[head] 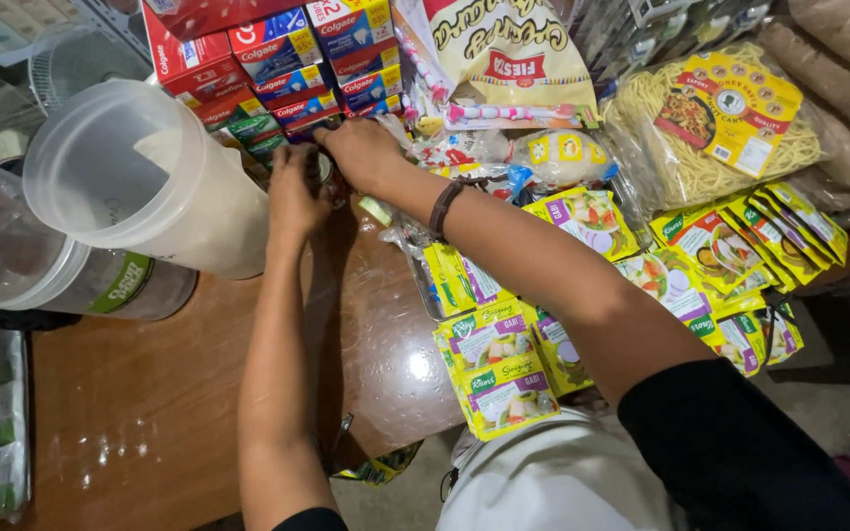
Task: Moving canned goods from the top of a freezer and arranging them on a display shelf.
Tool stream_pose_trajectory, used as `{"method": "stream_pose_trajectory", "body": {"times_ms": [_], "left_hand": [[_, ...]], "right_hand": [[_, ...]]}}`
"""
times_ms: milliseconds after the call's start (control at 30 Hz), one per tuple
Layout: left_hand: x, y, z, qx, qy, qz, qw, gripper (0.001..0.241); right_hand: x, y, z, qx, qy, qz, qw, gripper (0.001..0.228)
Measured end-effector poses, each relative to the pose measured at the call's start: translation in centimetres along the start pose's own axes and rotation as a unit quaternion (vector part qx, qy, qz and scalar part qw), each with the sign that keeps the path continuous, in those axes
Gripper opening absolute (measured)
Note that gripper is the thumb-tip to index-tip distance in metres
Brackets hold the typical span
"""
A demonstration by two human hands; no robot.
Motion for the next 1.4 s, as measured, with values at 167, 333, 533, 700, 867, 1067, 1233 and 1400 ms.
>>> {"method": "stream_pose_trajectory", "body": {"times_ms": [167,333,533,700,867,1067,1233,1400], "left_hand": [[-0.4,0.6,-0.3,0.0,0.015,0.0,1.0,0.066],[-0.6,2.6,-1.5,0.022,0.048,0.008,0.999,0.065],[-1.1,12.3,-10.6,0.053,0.154,0.046,0.986,0.044],[-2.3,28.0,-16.7,-0.04,0.154,0.133,0.978,0.033],[-3.7,43.8,-13.3,-0.081,0.119,0.272,0.951,0.032],[-6.0,60.5,-2.8,-0.162,-0.076,0.344,0.922,0.031],[-8.2,70.7,8.6,-0.088,-0.116,0.43,0.891,0.029],[-8.1,76.9,21.2,0.101,-0.071,0.472,0.873,0.024]], "right_hand": [[0.5,0.7,0.9,-0.008,-0.016,-0.022,1.0,0.023],[-0.6,0.4,1.2,-0.012,-0.054,-0.081,0.995,0.043],[-5.9,-6.0,-11.7,0.193,0.062,-0.152,0.967,0.064],[-16.1,-5.2,-26.7,0.217,0.142,-0.193,0.946,0.051],[-31.0,-0.7,-38.9,0.194,0.183,-0.175,0.948,0.04],[-47.9,9.1,-46.1,0.118,0.218,-0.071,0.966,0.029],[-57.8,21.7,-47.6,0.198,0.284,0.168,0.923,0.018],[-61.4,29.8,-44.0,0.077,0.28,0.229,0.929,0.057]]}}
Point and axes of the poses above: each hand's wrist, its own x-axis towards the middle knuckle, its own z-axis out of the palm, y = z × x, the point moved 8 cm from there along x, towards the middle knuckle, and after that the axes turned 13 degrees about x, right-handed, at the moved point
